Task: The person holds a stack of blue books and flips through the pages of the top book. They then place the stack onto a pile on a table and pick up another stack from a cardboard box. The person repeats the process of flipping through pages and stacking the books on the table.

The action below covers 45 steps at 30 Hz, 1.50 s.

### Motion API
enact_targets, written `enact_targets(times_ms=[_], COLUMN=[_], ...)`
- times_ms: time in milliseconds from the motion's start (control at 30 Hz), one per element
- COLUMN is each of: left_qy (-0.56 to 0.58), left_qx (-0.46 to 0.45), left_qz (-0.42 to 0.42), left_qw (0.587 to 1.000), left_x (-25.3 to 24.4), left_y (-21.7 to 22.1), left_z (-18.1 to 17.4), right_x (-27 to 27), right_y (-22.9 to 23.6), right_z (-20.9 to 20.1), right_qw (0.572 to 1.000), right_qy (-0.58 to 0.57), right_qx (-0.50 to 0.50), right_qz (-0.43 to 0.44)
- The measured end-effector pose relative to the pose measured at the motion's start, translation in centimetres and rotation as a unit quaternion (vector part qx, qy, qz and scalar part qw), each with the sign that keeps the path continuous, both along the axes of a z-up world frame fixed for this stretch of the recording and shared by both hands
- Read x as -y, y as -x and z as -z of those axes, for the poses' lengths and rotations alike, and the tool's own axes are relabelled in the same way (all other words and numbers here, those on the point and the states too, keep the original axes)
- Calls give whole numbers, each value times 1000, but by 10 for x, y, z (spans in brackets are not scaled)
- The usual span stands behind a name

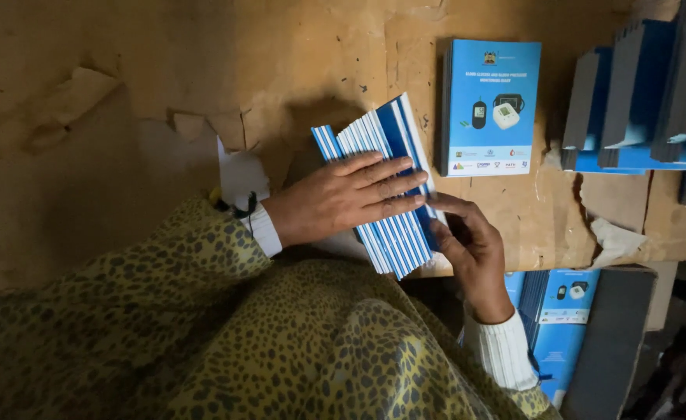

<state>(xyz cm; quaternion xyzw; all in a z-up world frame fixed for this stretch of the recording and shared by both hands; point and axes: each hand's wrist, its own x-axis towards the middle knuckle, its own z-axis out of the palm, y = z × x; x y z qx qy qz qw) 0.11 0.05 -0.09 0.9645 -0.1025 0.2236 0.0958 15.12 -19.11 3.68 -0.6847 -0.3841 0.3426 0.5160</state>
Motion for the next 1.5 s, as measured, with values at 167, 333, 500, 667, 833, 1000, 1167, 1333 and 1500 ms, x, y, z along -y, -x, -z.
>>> enact_targets(times_ms=[167,333,500,667,833,1000,1167,1333,1500], left_qy=[-21,-11,-22,32,-11,61,19,36,-28], left_qx=[11,3,12,-12,6,-21,-9,-23,-8], left_qz=[-14,-13,-13,9,2,28,24,26,1], left_qw=[1000,1000,1000,999,1000,998,999,999,1000], left_x=[1,1,1,11,2,9,3,5,-1], left_y=[1,2,2,-5,0,-5,-3,-2,4], left_z=[0,0,1,47,16,52,33,35,7], right_x=[-4,-5,-12,-6,-9,-8,-7,-6,-13], right_y=[4,6,8,8,6,7,7,9,13], right_z=[-10,-12,-23,-18,-21,-18,-19,-21,-29], right_qw=[999,998,997,996,992,991,992,994,989], right_qy=[25,52,62,63,61,61,62,69,51], right_qx=[32,30,29,55,102,117,104,82,129], right_qz=[-21,-20,-29,-23,-34,-32,-33,-25,-47])
